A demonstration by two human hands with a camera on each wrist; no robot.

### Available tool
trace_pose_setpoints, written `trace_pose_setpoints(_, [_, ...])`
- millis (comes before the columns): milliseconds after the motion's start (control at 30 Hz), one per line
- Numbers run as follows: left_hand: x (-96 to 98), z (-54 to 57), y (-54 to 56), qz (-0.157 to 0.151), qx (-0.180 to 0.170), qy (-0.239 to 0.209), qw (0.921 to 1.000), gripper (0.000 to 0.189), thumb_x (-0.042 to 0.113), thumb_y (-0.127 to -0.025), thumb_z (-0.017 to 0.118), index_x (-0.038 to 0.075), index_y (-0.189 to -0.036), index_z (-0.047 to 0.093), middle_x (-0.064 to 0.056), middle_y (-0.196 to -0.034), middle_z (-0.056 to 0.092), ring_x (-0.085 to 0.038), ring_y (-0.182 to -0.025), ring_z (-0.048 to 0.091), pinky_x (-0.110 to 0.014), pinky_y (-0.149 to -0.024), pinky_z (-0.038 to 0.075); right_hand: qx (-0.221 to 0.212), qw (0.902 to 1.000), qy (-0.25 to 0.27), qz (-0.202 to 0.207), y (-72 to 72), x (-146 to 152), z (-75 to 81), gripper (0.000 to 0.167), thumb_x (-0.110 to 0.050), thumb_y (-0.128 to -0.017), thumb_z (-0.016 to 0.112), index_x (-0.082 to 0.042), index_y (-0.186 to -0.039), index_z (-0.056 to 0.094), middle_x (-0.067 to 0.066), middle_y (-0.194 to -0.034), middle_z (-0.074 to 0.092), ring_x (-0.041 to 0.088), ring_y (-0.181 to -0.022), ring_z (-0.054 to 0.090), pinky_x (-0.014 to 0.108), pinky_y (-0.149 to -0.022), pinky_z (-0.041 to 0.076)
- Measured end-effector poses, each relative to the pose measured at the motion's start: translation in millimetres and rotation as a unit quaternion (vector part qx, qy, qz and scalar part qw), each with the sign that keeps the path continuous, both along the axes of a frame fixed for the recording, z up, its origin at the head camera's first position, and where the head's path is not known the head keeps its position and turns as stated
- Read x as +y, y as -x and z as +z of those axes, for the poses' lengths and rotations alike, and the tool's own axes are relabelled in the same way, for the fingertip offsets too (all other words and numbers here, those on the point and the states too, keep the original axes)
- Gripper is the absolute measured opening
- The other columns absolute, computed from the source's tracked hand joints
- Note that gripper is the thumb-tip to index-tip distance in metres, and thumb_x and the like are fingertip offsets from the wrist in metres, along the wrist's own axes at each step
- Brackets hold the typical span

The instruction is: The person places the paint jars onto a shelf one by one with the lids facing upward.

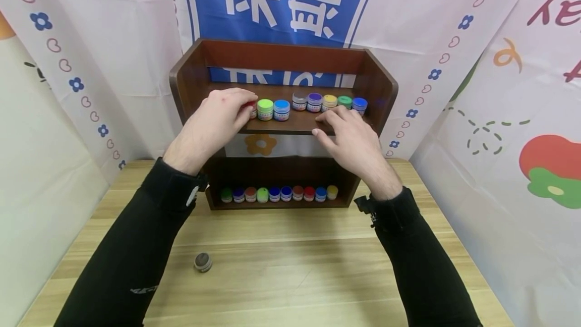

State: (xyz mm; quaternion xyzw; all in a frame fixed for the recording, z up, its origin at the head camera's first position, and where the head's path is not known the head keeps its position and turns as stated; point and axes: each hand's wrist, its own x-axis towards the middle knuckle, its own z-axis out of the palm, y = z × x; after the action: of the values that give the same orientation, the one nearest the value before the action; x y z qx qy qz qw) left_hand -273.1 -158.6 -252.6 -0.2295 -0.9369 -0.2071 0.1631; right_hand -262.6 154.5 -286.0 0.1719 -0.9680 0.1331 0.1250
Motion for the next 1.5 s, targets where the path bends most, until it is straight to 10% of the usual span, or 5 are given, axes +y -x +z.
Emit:
trace_pose_setpoints(967, [-18.6, -15.6, -59.3, -0.022, 0.06, 0.026, 0.9976, 0.046, 0.011, -0.116, 0.072, 0.006, -0.162, 0.069, -0.02, -0.161, 0.073, -0.042, -0.148, 0.07, -0.062, -0.127, 0.06, -0.001, 1.0, -0.002, -0.001, -1.1, -0.1, 0.6, 0.049, -0.048, -0.121, 0.063, -0.017, -0.159, 0.07, 0.014, -0.162, 0.064, 0.038, -0.146, 0.059, 0.06, -0.123, 0.058])
trace_pose_setpoints(1500, [-27.5, -47.2, -81.8, -0.067, 0.062, 0.047, 0.9948, 0.044, 0.013, -0.113, 0.079, 0.004, -0.156, 0.073, -0.02, -0.155, 0.077, -0.039, -0.143, 0.075, -0.059, -0.121, 0.065, -0.001, 1.0, -0.003, -0.001, -0.7, -1.1, 1.4, 0.049, -0.048, -0.121, 0.062, -0.017, -0.158, 0.07, 0.014, -0.161, 0.065, 0.038, -0.145, 0.06, 0.06, -0.121, 0.059])
